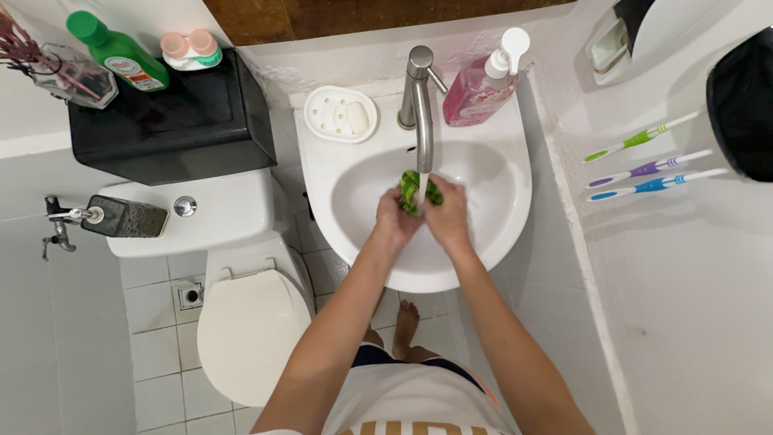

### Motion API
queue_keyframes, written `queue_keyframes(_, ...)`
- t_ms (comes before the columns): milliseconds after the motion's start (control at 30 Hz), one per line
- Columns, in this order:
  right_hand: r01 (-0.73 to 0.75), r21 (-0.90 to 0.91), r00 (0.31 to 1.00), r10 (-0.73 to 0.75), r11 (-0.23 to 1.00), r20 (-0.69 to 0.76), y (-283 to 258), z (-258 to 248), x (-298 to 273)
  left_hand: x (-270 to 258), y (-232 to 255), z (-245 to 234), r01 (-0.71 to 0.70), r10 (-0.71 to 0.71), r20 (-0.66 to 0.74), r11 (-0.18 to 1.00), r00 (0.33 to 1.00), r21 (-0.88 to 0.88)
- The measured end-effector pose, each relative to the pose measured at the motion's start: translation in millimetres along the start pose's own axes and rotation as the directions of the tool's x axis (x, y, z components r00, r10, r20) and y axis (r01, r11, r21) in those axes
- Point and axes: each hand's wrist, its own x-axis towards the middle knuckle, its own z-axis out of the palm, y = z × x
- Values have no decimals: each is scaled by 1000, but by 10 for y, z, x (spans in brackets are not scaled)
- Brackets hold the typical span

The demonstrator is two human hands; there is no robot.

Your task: The person wipes the wall above the toilet using a cloth, then washes the cloth in the sink under running water.

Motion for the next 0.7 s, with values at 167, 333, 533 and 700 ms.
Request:
queue_keyframes(167,-475,-32,864,473,879,169,-455,-124,-8,-155,44,226,179,-181,55,983,982,48)
queue_keyframes(333,-303,149,928,327,941,-177,-271,52,1,-280,-6,475,43,-64,-181,992,981,-117)
queue_keyframes(533,-363,212,929,370,907,5,-525,97,-37,20,-105,237,-16,15,-23,999,1000,-32)
queue_keyframes(700,-486,218,863,505,846,-35,-796,33,-34,-129,-113,258,-2,2,-30,1000,1000,18)
